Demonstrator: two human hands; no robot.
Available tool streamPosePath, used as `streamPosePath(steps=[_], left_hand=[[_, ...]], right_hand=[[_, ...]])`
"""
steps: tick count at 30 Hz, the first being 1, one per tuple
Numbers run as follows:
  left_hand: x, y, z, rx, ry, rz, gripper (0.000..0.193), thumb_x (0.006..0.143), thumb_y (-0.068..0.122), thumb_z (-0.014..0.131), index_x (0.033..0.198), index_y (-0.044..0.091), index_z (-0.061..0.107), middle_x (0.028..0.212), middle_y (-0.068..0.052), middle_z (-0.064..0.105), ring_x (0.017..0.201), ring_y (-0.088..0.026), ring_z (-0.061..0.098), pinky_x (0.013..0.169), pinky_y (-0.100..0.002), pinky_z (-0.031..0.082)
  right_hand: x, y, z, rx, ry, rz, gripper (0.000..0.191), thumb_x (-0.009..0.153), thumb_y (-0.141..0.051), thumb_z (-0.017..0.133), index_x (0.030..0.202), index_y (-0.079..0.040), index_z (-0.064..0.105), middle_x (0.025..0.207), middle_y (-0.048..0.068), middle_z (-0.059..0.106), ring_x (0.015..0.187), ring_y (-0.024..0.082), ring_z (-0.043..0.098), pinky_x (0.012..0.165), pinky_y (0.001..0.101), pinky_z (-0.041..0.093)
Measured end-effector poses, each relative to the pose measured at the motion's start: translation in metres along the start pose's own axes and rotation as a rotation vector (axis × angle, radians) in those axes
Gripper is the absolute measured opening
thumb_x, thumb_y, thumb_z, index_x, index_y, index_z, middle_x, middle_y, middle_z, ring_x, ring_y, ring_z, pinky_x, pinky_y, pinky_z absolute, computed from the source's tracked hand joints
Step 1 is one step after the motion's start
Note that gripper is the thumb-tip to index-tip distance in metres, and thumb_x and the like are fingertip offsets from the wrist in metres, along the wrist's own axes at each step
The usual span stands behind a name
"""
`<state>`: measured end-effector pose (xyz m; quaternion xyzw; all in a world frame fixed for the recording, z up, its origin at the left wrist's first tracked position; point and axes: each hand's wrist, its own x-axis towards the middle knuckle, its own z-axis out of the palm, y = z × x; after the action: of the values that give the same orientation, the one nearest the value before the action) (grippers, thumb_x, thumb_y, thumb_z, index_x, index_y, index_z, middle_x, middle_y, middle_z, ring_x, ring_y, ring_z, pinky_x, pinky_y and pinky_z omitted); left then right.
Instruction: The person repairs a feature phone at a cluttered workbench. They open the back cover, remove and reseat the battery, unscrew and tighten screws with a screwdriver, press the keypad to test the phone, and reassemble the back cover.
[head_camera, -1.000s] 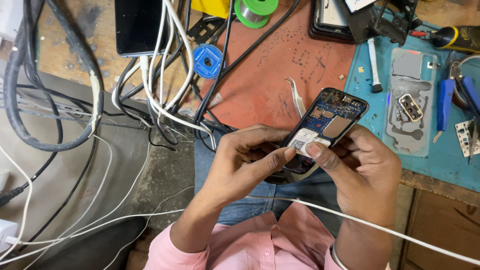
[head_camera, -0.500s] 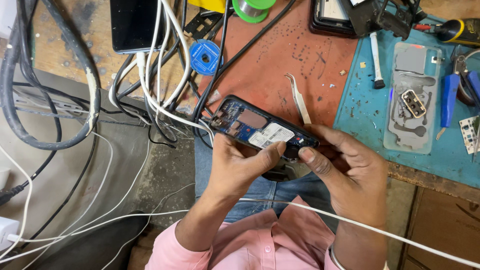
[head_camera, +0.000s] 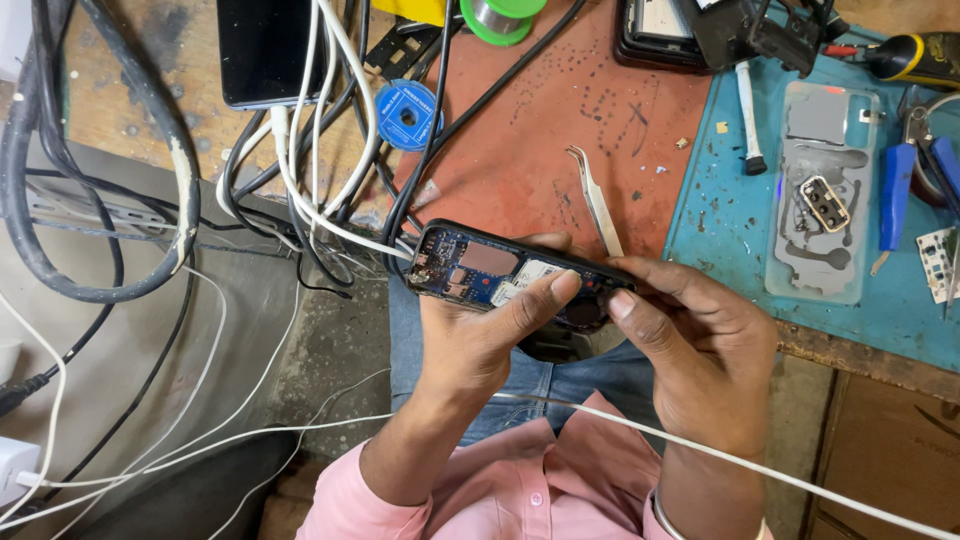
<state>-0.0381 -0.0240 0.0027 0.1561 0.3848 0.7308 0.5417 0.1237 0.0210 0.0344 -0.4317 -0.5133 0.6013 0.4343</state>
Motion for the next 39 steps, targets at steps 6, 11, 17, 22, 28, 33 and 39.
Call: streamPosePath(steps=[6, 11, 17, 22, 28, 33, 39], left_hand=[[-0.002, -0.001, 0.003, -0.026, 0.016, 0.021, 0.034, 0.084, -0.006, 0.082, 0.116, -0.009, 0.070, 0.101, -0.014, 0.076, 0.090, -0.020, 0.075, 0.085, -0.033, 0.064], [-0.001, 0.005, 0.000, 0.026, -0.046, 0.048, 0.032, 0.091, 0.001, 0.076, 0.121, -0.007, 0.069, 0.106, -0.013, 0.076, 0.095, -0.018, 0.075, 0.089, -0.032, 0.062], [0.001, 0.007, -0.003, 0.001, -0.060, 0.123, 0.027, 0.098, 0.003, 0.072, 0.122, -0.009, 0.070, 0.107, -0.014, 0.077, 0.096, -0.020, 0.074, 0.092, -0.034, 0.061], [-0.002, 0.006, -0.008, 0.083, -0.112, 0.100, 0.047, 0.097, 0.021, 0.074, 0.131, -0.010, 0.064, 0.116, -0.018, 0.072, 0.104, -0.021, 0.071, 0.097, -0.036, 0.058], [-0.007, 0.005, -0.025, -0.368, -0.545, -0.128, 0.103, 0.100, 0.083, 0.037, 0.143, -0.007, 0.057, 0.123, -0.024, 0.070, 0.104, -0.030, 0.072, 0.094, -0.040, 0.060], [-0.002, -0.003, -0.022, -0.502, -0.552, -0.455, 0.080, 0.111, 0.068, 0.032, 0.146, -0.002, 0.045, 0.131, -0.029, 0.062, 0.106, -0.038, 0.070, 0.088, -0.045, 0.061], [0.011, -0.002, -0.007, -0.378, -0.420, -0.131, 0.045, 0.119, 0.039, 0.038, 0.143, 0.001, 0.043, 0.132, -0.031, 0.058, 0.106, -0.032, 0.067, 0.090, -0.041, 0.060]], right_hand=[[-0.002, 0.003, -0.003, 0.022, 0.001, -0.033, 0.027, 0.094, 0.007, 0.071, 0.120, 0.011, 0.069, 0.105, 0.014, 0.074, 0.091, 0.013, 0.068, 0.084, 0.0233, 0.056], [0.004, 0.006, -0.007, 0.053, -0.017, -0.031, 0.026, 0.095, 0.007, 0.071, 0.120, 0.011, 0.070, 0.105, 0.014, 0.074, 0.092, 0.015, 0.069, 0.086, 0.0255, 0.056], [0.006, 0.012, -0.009, 0.072, -0.008, -0.032, 0.026, 0.094, 0.007, 0.071, 0.120, 0.011, 0.069, 0.107, 0.016, 0.074, 0.094, 0.016, 0.070, 0.090, 0.0269, 0.057], [0.010, 0.000, -0.008, 0.068, -0.001, -0.037, 0.030, 0.092, 0.008, 0.072, 0.122, 0.011, 0.069, 0.112, 0.017, 0.075, 0.096, 0.016, 0.070, 0.090, 0.0267, 0.057], [0.034, -0.042, -0.016, -0.061, -0.032, -0.143, 0.045, 0.091, 0.007, 0.074, 0.135, 0.007, 0.064, 0.098, 0.012, 0.074, 0.079, 0.010, 0.068, 0.073, 0.0189, 0.052], [0.063, -0.061, -0.033, -0.420, -0.269, -0.139, 0.046, 0.087, -0.003, 0.078, 0.132, 0.002, 0.067, 0.096, 0.009, 0.075, 0.069, 0.003, 0.056, 0.054, 0.0150, 0.039], [0.132, -0.062, -0.061, -1.039, -0.053, -0.699, 0.031, 0.102, 0.006, 0.078, 0.131, 0.010, 0.067, 0.115, 0.021, 0.073, 0.098, 0.024, 0.070, 0.077, 0.0300, 0.053]])
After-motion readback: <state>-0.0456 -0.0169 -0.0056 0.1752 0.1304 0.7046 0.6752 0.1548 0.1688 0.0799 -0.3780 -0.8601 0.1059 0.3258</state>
